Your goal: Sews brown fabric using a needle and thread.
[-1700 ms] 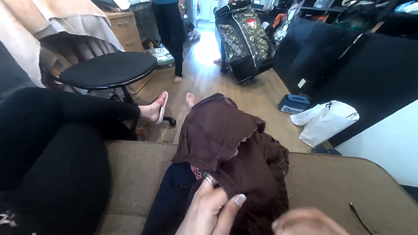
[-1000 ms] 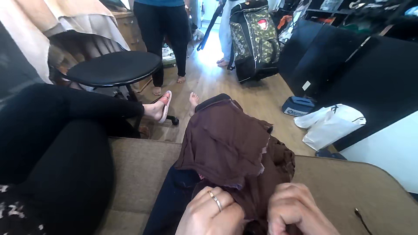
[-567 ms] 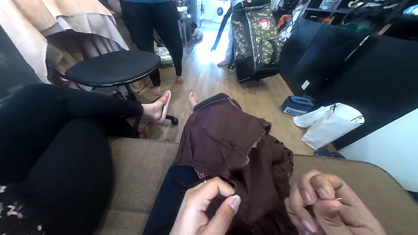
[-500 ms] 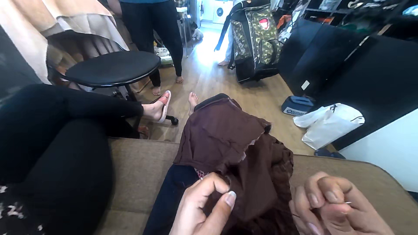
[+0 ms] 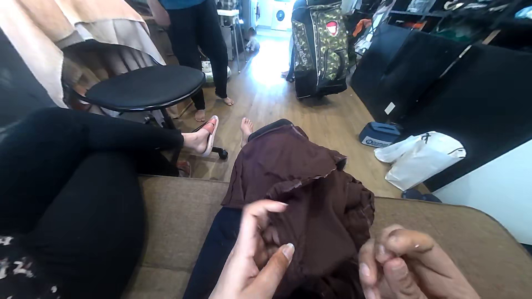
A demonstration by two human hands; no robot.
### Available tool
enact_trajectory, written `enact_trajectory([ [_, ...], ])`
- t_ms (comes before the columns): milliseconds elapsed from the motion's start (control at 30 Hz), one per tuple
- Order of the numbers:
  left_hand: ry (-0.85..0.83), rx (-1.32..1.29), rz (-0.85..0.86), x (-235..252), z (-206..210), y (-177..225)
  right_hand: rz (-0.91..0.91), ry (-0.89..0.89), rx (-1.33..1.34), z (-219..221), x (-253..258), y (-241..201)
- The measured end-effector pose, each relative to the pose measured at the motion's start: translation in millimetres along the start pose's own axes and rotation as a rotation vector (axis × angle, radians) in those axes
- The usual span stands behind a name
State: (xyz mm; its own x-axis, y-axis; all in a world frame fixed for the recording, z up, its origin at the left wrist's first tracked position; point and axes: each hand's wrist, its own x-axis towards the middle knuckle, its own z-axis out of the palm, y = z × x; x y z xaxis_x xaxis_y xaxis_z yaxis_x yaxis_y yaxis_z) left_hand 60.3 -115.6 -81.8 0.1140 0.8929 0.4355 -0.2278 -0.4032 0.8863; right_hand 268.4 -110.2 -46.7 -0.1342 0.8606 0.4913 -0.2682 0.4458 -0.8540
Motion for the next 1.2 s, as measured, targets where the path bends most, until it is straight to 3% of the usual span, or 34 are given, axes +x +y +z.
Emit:
enact_trajectory([
  [100,-0.026,0.148,0.077,1,-7,1,0.005,-0.050,0.145,-1,1,2],
  [200,0.009,0.105,0.036,3,-7,6,-0.049,-0.057,0.161,-2,3,8],
  [300,-0.039,0.065,0.020,5,-14,0,-0.159,-0.046,0.003,7,5,28],
  [400,-0.182,0.239,0.017,5,-30,-11,-0.299,0.044,-0.176,28,15,69],
  [567,0.034,0.195,-0.004,6,-37,-31,-0.359,0.180,-0.139,43,26,115],
  [833,0.157,0.137,0.093,-1,-34,-41,-0.469,0.183,-0.283,40,16,104],
  [933,0.152,0.219,0.099,2,-27,-37,-0.467,0.196,-0.247,41,14,96],
  [1200,0.078,0.074,0.023,0,-13,-33,-0.466,0.178,-0.325,33,7,82],
])
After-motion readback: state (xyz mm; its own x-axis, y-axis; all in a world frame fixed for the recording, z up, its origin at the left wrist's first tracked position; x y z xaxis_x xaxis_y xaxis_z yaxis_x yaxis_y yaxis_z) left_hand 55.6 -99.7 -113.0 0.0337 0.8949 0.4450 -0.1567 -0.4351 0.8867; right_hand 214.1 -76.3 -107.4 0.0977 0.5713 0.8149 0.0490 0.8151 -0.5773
